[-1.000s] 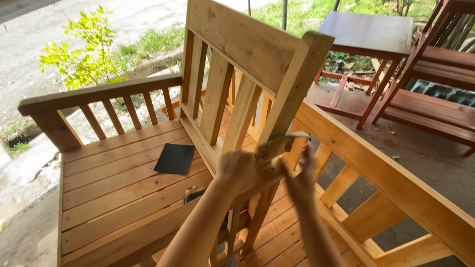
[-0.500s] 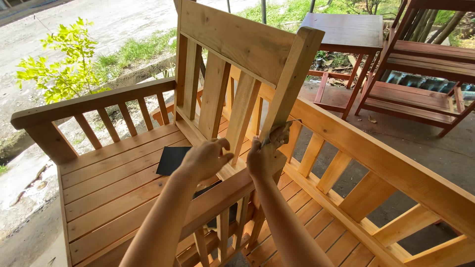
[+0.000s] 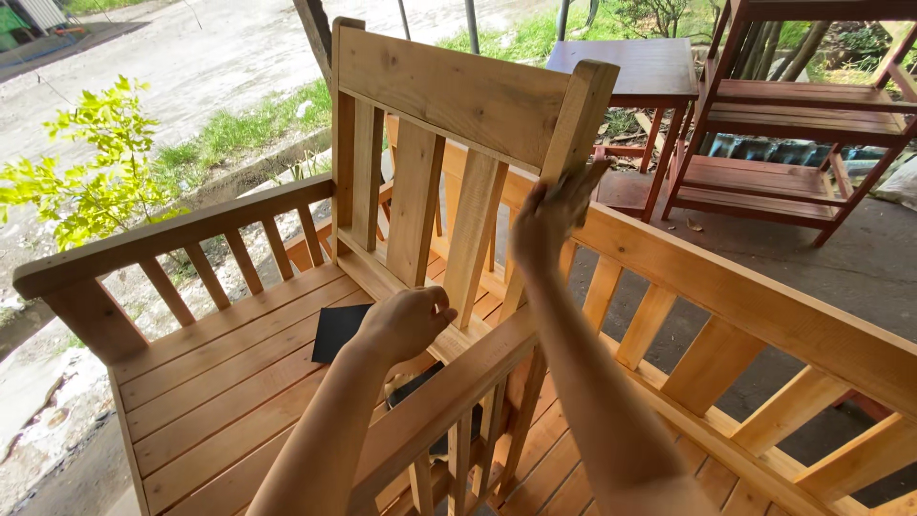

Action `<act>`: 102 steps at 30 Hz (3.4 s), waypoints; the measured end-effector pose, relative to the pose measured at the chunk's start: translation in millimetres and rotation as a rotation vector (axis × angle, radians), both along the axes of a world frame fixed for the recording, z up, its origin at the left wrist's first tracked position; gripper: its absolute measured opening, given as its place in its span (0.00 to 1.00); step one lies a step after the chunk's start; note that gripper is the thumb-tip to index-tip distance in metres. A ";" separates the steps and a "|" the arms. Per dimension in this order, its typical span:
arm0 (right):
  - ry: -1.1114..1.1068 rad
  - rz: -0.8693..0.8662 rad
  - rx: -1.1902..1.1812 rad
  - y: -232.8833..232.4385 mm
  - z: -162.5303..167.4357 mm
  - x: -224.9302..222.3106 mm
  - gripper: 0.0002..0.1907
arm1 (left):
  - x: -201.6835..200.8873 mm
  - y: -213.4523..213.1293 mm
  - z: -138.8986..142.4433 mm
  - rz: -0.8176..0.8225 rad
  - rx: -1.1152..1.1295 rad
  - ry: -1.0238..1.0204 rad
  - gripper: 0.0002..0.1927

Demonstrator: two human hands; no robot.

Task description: The person sands a wooden chair frame with sandpaper, rubbing the armrests, rails and slats by hand. They reposition the chair and rotate it to reach different surfaces, continuing to sand the wood across the episode.

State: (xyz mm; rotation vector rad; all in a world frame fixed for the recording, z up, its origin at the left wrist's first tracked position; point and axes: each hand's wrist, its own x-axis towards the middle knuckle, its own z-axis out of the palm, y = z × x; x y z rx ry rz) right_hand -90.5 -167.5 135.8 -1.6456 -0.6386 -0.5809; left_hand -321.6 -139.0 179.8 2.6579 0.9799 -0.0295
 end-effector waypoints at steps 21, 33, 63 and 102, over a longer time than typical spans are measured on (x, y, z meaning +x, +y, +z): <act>-0.287 0.071 -0.141 -11.0 -28.2 -9.7 0.37 | 17.8 37.8 -22.4 0.050 0.432 -0.396 0.26; -0.206 0.242 -0.003 -23.8 -15.1 -18.8 0.37 | 35.6 25.2 -42.3 0.109 0.565 -0.435 0.35; -0.312 0.155 0.069 16.0 56.0 75.9 0.35 | 94.9 32.2 -14.6 0.114 0.557 -0.481 0.32; -0.545 0.342 -0.026 8.1 16.0 75.7 0.37 | 152.1 31.5 14.6 0.098 0.490 -0.411 0.35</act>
